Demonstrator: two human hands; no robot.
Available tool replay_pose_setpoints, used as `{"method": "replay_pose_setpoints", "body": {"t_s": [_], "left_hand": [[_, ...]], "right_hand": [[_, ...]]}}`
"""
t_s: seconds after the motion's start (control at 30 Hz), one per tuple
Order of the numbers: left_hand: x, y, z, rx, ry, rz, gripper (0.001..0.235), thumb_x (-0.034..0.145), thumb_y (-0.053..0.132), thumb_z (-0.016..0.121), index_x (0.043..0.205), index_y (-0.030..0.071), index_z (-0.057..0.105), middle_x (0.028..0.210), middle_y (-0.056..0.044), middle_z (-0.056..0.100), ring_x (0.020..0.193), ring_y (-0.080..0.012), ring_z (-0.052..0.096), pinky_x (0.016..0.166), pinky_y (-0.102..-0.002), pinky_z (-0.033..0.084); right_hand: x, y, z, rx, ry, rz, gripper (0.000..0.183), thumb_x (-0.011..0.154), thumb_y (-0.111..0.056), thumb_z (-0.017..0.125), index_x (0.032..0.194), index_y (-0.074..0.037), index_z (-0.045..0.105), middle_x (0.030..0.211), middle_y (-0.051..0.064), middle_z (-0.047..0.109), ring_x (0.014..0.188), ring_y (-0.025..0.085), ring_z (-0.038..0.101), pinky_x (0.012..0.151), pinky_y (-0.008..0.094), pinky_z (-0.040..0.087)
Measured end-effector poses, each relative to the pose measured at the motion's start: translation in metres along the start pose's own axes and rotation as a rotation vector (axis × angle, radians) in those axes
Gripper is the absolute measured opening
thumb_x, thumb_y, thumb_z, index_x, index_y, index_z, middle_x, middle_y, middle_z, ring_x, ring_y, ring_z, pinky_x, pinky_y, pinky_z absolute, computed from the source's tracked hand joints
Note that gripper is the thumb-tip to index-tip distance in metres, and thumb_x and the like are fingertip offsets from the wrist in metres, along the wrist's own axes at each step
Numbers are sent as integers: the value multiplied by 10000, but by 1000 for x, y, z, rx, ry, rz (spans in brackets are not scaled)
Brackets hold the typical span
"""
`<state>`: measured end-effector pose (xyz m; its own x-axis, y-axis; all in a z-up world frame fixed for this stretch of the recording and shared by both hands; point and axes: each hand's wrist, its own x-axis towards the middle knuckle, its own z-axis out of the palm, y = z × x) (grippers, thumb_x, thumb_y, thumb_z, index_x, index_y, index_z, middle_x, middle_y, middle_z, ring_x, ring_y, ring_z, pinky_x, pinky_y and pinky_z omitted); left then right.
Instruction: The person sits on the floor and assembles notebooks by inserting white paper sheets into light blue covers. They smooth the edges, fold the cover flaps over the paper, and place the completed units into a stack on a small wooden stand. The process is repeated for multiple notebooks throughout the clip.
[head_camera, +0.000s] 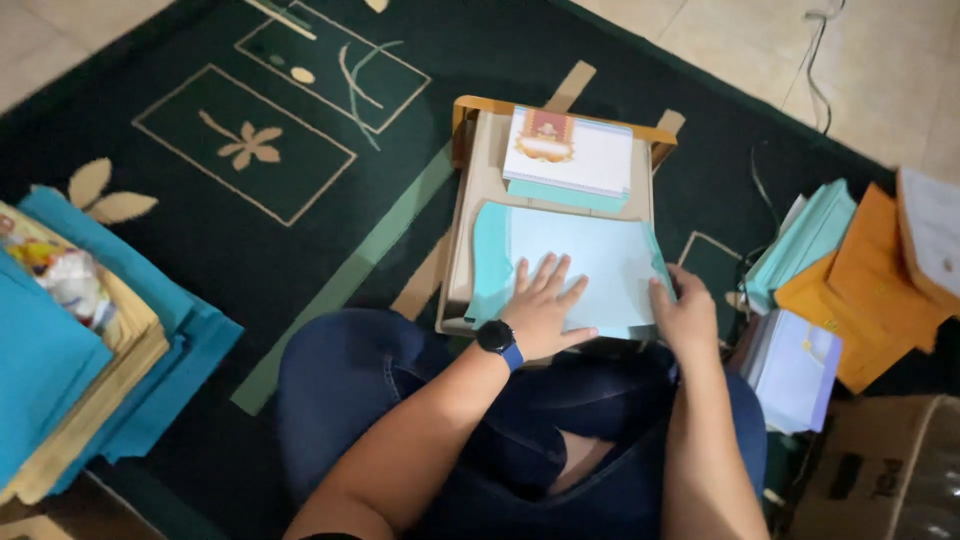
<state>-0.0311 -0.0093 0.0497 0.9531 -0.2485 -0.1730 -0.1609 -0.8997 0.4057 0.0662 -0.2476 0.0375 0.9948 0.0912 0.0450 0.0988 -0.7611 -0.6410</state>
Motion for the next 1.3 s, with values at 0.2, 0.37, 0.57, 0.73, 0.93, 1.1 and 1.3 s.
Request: {"method": "replay_pose_setpoints", "body": {"t_s": [0.2,0.37,0.57,0.73,0.93,1.1,1.3], "left_hand": [[-1,6,-11,-22,-40,-24,932,950,752,345,1633,127,247,1717,-210,76,1594,-378,-3,1232,-648,-76],[-2,-1,-9,-1,-17,44,907,953,721,412,1633,143,249,1715,-209,83,1588,-388,17,1239,-645,-71],[30,-41,42,-50,177,99,649,978,437,452,1542,117,422,1655,-167,300,1570,-334,183,1253,-609,59],[8,-36,-11,-1027,630,73,553,1004,17,320,1526,-162,291,1564,-435,240,1501,-489,199,1272,-615,117],[23,-36,10,-80,623,-143,549,1006,217,520,1543,115,471,1675,-209,270,1540,-452,235,1221,-621,222],[28,-30,18,36,215,-260,581,1083,322,280,1627,121,244,1717,-168,122,1593,-347,45,1266,-566,-76],[29,-31,21,56,244,-280,562,1096,308,245,1629,131,242,1718,-151,127,1592,-339,52,1270,-549,-69]], "right_hand": [[-18,-19,-10,110,26,0,398,940,-161,729,1329,-86,700,1099,187,728,1011,356,687,838,473,545],[-31,-59,-11,709,-133,-40,502,994,-355,523,1366,-33,620,1303,170,639,1194,328,607,960,420,479],[-33,-54,30,740,-415,-135,774,1068,-592,264,1522,-1,472,1538,264,468,1444,441,396,1151,554,355],[-39,-59,44,293,-355,-335,499,975,-356,682,1386,-76,645,1461,203,579,1362,439,519,1105,555,438],[-37,-55,54,-192,-336,-395,443,990,-263,582,1404,-113,638,1489,79,585,1361,332,554,1117,452,457],[-8,-57,74,-426,-216,-540,519,1033,-139,482,1547,-64,491,1583,195,480,1475,395,416,1188,508,349],[43,-71,88,-417,-299,-517,546,1080,-148,378,1621,-73,361,1686,162,296,1555,363,260,1252,539,204]]}}
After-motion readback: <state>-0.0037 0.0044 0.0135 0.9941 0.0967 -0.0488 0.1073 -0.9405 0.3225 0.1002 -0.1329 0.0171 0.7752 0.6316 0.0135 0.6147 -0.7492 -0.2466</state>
